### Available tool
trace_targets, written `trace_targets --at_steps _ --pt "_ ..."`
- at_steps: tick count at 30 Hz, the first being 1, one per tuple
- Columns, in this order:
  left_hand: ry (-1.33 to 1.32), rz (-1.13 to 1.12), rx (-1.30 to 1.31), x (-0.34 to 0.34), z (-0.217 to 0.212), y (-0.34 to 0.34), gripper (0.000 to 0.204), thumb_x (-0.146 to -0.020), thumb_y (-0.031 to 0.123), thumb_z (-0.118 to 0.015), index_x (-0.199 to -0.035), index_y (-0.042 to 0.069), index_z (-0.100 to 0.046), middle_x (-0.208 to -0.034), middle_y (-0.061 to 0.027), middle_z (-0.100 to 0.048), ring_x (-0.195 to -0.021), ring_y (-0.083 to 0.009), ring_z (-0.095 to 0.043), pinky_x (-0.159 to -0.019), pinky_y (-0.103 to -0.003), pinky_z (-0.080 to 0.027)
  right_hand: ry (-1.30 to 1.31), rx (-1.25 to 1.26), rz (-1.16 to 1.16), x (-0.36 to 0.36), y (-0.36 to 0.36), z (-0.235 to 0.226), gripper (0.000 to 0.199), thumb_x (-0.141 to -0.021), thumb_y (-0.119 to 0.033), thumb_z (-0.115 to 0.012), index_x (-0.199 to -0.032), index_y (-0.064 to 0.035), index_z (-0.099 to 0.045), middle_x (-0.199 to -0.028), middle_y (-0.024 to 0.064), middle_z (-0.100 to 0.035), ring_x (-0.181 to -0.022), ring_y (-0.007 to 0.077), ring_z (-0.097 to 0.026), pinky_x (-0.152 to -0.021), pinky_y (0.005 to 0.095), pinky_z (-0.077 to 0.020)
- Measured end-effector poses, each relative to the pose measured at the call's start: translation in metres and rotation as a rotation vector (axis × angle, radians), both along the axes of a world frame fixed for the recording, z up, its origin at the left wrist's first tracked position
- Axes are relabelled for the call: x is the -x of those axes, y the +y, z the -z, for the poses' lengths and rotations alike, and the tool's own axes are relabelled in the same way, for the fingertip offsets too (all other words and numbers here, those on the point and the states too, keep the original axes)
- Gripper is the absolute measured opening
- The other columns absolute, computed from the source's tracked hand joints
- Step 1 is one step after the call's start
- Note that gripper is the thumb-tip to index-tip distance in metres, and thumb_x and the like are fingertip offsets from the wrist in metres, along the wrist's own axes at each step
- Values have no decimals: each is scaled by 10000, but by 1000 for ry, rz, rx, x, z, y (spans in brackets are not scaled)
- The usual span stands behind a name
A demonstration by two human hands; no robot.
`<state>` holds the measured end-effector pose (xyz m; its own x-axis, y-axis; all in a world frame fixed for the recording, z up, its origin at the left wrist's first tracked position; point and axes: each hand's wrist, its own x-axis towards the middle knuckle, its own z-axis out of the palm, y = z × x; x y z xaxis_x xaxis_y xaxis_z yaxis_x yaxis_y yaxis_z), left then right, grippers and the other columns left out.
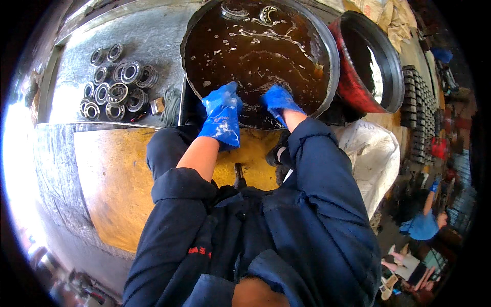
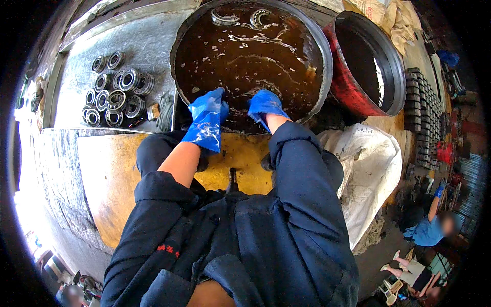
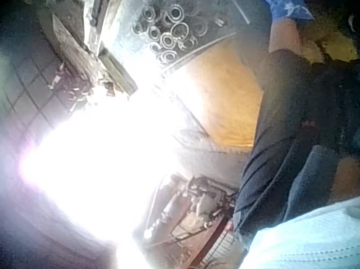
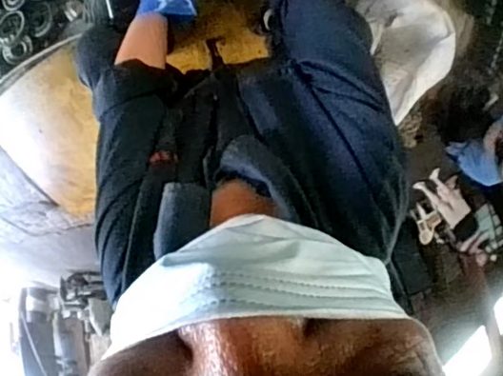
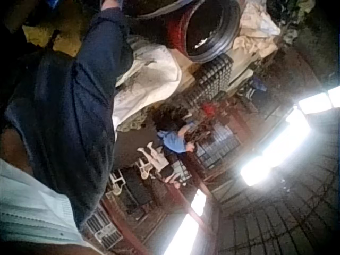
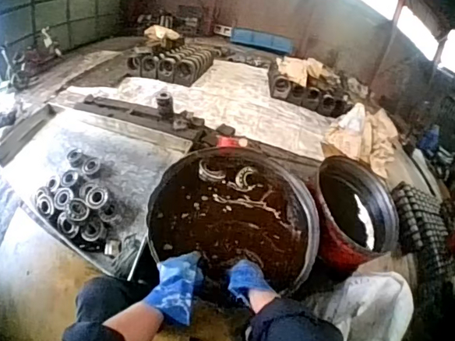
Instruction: The person repeatedly dips ball bearings into a dark liquid bath, agitates them by hand, and places them onto a metal tray. The process is performed one at a time in a repetitive cycle.
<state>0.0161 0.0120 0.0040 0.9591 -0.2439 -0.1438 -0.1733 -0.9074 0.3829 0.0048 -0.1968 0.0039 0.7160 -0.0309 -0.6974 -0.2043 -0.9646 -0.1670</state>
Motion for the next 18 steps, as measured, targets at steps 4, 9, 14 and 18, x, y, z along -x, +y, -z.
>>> trace_targets --at_steps 4,9,14,18 --pt "-2 -2 22 0 -1 2 419 -857 278 -628 -1270 243 -689 -1131 -99 -745 -1041 -323 -707 -922 -464 -539 -36 214 -142 -22 36 6 368 -966 -310 -579 -1284 -177 -710 -1370 87 -654 -1260 363 -615 -1005 504 -513" --pt "-18 27 31 0 4 -14 402 -849 270 -634 -1243 228 -705 -1113 -104 -746 -1022 -334 -707 -908 -448 -548 84 301 -154 -26 -12 58 352 -933 -264 -638 -1258 -157 -723 -1348 108 -666 -1220 347 -646 -996 501 -520" --pt "-19 11 54 -2 9 -8 360 -866 282 -635 -1205 199 -724 -1102 -111 -746 -1014 -346 -702 -906 -433 -546 -271 -86 101 8 -28 64 230 -642 -151 -744 -850 -76 -805 -944 180 -760 -940 367 -744 -813 377 -596" --pt "-85 29 105 -2 25 -3 340 -893 308 -637 -1196 184 -729 -1091 -116 -746 -1006 -351 -700 -911 -421 -541 40 234 -252 -28 15 41 326 -854 -218 -647 -1155 -126 -730 -1206 161 -694 -1117 392 -673 -954 467 -532"
